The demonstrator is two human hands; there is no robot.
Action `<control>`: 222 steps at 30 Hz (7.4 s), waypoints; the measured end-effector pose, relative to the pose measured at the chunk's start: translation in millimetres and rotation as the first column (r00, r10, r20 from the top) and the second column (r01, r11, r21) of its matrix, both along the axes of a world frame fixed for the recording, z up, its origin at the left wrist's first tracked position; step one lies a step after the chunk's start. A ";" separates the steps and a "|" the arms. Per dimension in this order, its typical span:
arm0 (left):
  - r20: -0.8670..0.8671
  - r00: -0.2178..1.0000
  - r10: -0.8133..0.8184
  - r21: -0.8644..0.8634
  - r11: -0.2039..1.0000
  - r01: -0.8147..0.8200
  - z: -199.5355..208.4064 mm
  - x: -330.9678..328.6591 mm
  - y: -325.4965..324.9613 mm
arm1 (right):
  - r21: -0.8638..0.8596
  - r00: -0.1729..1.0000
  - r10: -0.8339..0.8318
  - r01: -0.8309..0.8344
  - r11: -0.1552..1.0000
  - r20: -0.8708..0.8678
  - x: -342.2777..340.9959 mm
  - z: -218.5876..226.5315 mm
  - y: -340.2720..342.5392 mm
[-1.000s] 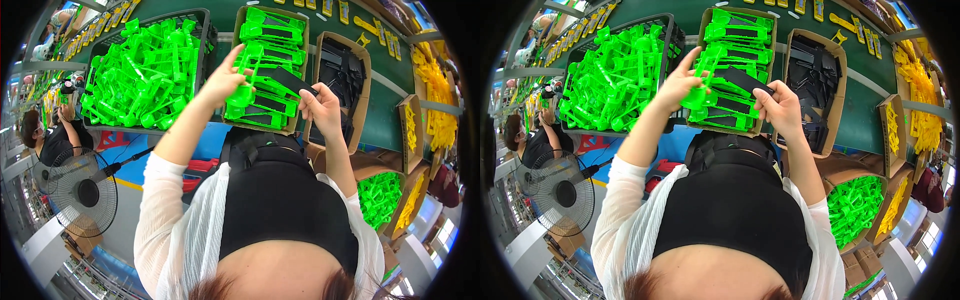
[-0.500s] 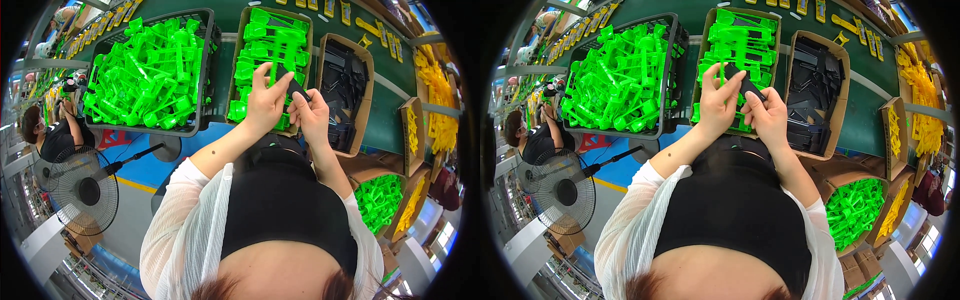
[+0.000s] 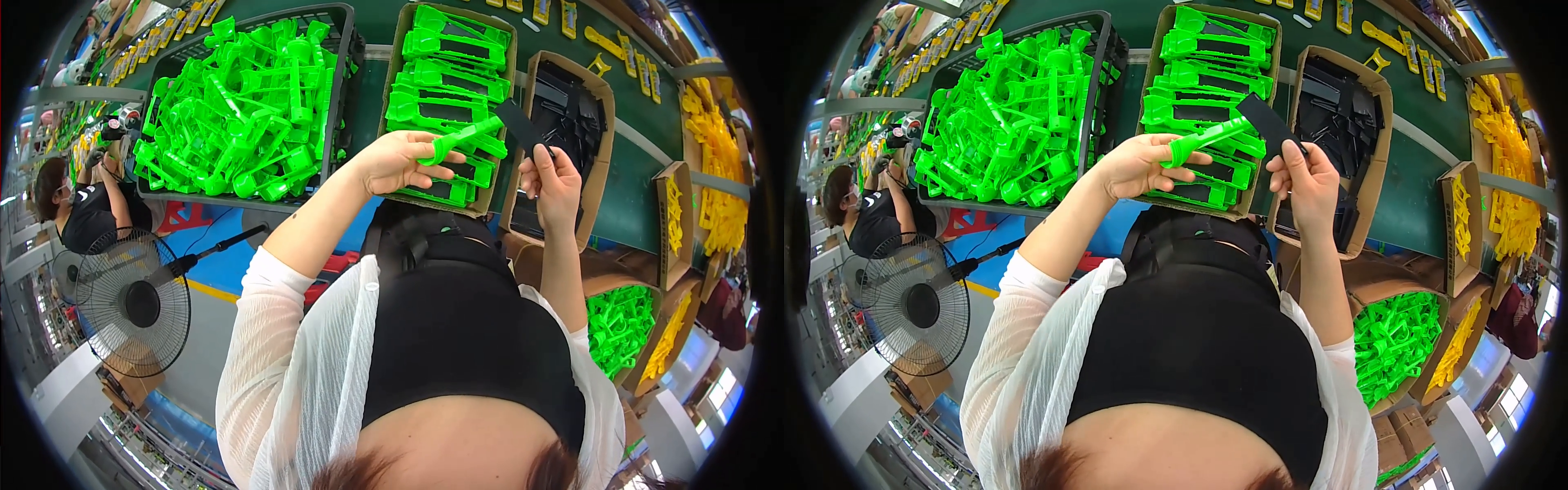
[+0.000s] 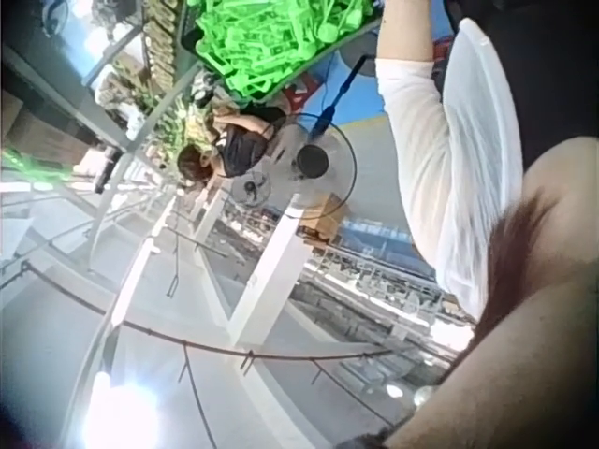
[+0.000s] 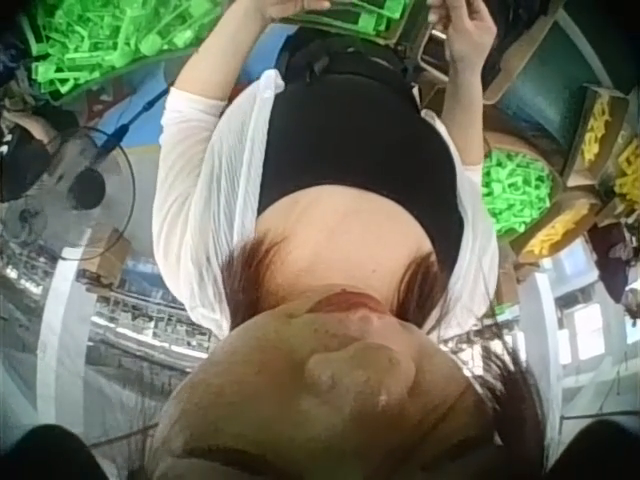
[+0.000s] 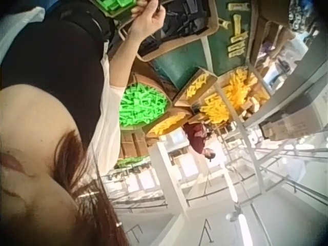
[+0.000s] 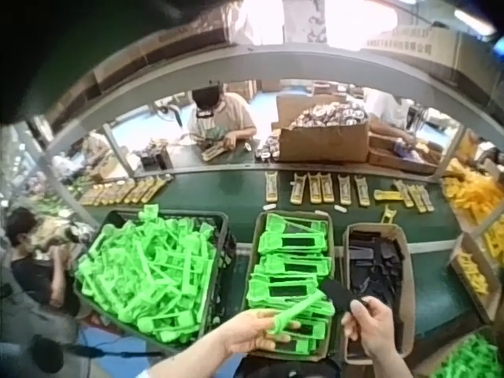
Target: Assembling plastic components by snapping black strips into green plastic frames on a factory assembly line.
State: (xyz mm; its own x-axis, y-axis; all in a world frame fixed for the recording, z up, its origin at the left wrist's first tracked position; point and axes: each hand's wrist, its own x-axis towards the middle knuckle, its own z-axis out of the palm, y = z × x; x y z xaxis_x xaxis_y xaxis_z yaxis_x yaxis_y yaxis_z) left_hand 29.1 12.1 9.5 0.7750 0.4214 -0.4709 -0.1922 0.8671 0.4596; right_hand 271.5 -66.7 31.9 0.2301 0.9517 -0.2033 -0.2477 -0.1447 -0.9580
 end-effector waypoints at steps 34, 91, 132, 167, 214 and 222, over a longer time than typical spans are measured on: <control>-0.493 0.869 0.040 0.500 0.831 0.245 6.7 -5.4 -9.6 | -0.388 0.822 0.432 -0.285 0.876 0.372 -28.8 25.7 -4.9; -0.823 0.472 0.317 0.517 0.073 0.853 21.6 46.9 -14.9 | -0.295 0.852 0.332 -0.222 0.929 0.405 -23.4 -9.6 -16.4; -0.136 0.095 0.986 0.709 0.030 0.704 -2.4 -111.1 86.1 | -0.159 0.779 -0.168 0.324 0.933 0.604 147.5 -92.3 -4.9; -0.204 0.083 0.975 0.149 -0.053 0.987 127.3 -231.6 112.2 | -0.126 0.943 0.287 -0.269 0.955 0.165 10.4 -31.3 24.9; -0.498 0.823 0.275 0.656 0.739 0.150 19.5 -41.3 -21.4 | -0.280 0.823 0.503 -0.434 0.856 0.263 -51.1 35.8 10.3; -0.440 0.859 0.263 0.598 0.799 0.062 19.0 -31.3 -25.9 | -0.404 0.768 0.525 -0.376 0.834 0.368 -50.2 14.5 8.8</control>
